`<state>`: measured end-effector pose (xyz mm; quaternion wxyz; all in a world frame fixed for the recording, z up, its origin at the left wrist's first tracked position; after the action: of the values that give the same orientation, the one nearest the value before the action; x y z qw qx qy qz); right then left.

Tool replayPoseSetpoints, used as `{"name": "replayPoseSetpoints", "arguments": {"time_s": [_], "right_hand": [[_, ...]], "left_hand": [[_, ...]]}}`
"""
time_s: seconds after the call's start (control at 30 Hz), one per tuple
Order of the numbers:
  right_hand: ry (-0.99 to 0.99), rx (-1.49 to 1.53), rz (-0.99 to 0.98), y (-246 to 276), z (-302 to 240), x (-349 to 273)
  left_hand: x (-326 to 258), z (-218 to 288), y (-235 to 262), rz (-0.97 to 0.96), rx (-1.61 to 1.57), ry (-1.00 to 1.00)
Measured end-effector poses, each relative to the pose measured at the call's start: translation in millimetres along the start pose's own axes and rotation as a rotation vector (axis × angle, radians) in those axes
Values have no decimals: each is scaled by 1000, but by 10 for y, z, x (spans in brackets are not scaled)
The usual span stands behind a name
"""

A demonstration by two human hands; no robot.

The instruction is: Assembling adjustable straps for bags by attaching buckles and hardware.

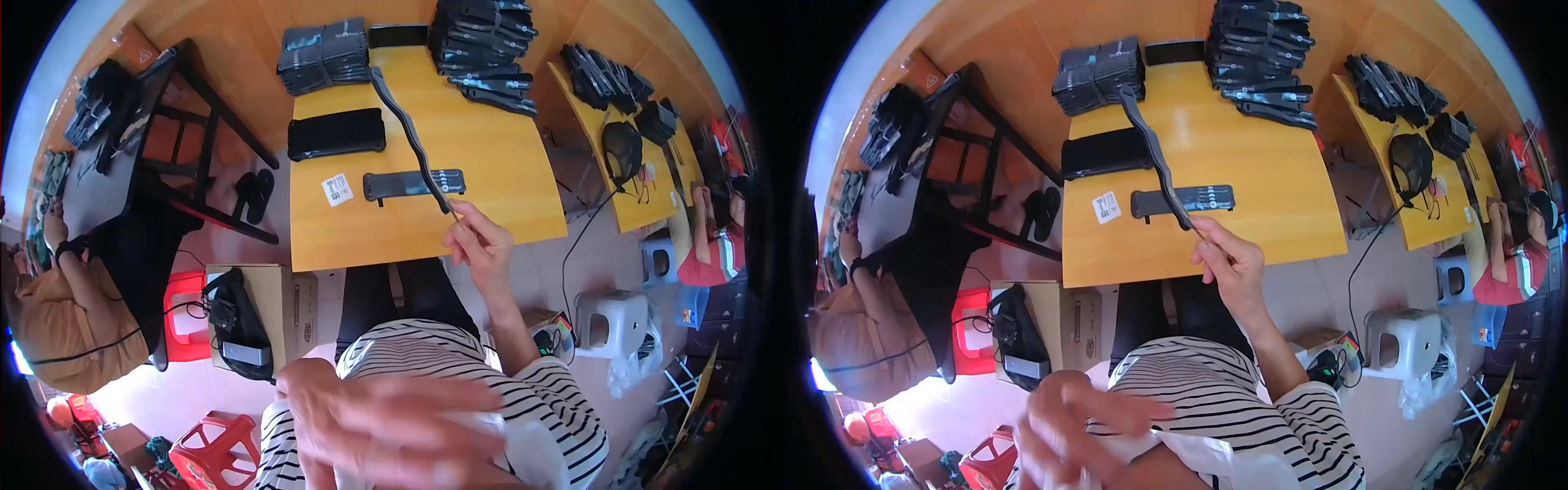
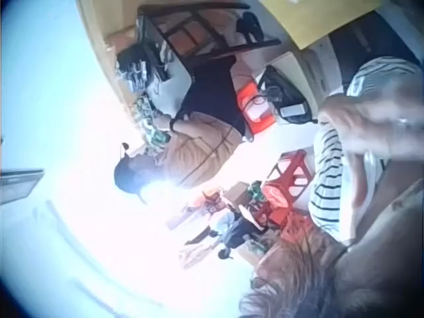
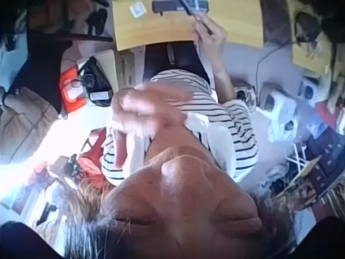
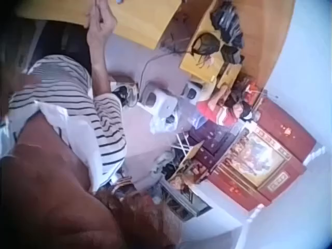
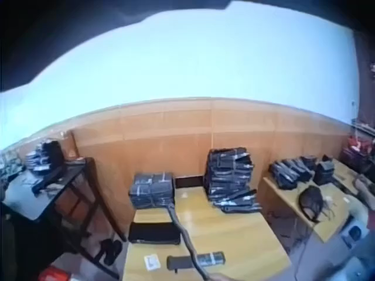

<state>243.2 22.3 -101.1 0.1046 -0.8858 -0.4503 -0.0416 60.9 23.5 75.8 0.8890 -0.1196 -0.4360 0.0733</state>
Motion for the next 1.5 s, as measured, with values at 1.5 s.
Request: {"name": "replayPoseSetpoints", "arguments": {"time_s": [1.5], "right_hand": [[-94,101,-7,-180,205,-104]], "left_hand": [[155,256,-131,63,-155,-244]]}}
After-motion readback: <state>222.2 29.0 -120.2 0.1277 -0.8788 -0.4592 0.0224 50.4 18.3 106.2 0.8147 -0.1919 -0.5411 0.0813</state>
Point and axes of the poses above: each hand's wrist, its own x-axis towards the middle knuckle, its own y-axis out of the back of the hand, z = x × y, the point moved 10 cm from there along x, towards the middle knuckle, and after that the axes turned 4 degrees about x, right-handed, at the moved point
